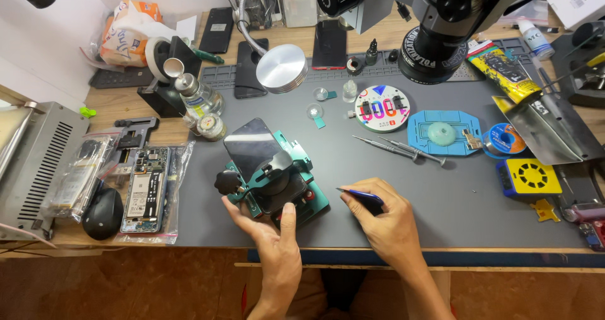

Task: The person secures a smartphone in a green repair clamp on a workbench. They then use a blue plastic pry tool to carefully separate the screen from the phone's frame, working along the edges to release the adhesive.

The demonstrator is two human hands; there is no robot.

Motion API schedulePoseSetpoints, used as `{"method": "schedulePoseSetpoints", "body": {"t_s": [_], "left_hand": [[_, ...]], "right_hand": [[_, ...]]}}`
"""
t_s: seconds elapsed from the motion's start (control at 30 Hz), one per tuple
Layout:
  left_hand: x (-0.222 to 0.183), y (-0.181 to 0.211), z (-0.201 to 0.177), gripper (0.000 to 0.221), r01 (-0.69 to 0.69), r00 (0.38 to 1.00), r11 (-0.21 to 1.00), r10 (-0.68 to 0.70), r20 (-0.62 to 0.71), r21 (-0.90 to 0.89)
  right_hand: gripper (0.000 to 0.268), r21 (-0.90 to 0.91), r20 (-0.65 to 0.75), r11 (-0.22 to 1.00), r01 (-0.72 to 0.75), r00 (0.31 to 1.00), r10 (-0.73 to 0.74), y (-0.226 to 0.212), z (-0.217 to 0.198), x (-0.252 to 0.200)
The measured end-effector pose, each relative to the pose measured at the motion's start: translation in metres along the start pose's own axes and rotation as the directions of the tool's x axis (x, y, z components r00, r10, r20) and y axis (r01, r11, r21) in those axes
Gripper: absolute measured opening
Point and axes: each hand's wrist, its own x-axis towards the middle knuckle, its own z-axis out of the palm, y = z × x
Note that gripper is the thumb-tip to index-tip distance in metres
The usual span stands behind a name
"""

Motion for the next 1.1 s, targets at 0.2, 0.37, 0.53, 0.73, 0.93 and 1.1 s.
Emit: {"method": "schedulePoseSetpoints", "body": {"t_s": [0.2, 0.37, 0.53, 0.73, 0.93, 1.1], "left_hand": [[0.001, 0.006, 0.006, 0.11, 0.037, 0.999, 0.998, -0.036, -0.018, 0.055], [0.003, 0.001, 0.006, 0.111, 0.052, 0.998, 0.998, -0.05, -0.044, 0.022], [0.003, 0.001, 0.008, 0.11, 0.0, 1.0, 1.0, -0.001, -0.028, -0.029], [0.002, 0.007, 0.008, 0.112, 0.038, 0.998, 0.999, -0.038, -0.055, -0.012], [0.0, 0.001, 0.0, 0.106, -0.011, 1.0, 0.992, 0.01, -0.008, -0.127], [-0.001, -0.003, -0.005, 0.1, -0.009, 1.0, 0.98, 0.009, -0.005, -0.198]], "right_hand": [[0.009, -0.022, 0.007, 1.0, 0.021, 1.0, -0.021, -0.002, 0.0, 0.001], [0.009, -0.02, 0.004, 1.0, 0.009, 1.0, -0.009, 0.0, 0.001, 0.001], [0.008, -0.015, -0.002, 1.0, 0.026, 1.0, -0.026, 0.001, 0.001, 0.001], [0.008, -0.031, 0.014, 0.999, 0.027, 1.0, -0.027, 0.002, 0.001, 0.001], [0.009, -0.015, 0.006, 1.0, -0.018, 1.0, 0.018, 0.004, 0.002, 0.0], [0.009, -0.014, 0.005, 0.999, -0.031, 0.999, 0.031, 0.003, 0.002, 0.0]]}}
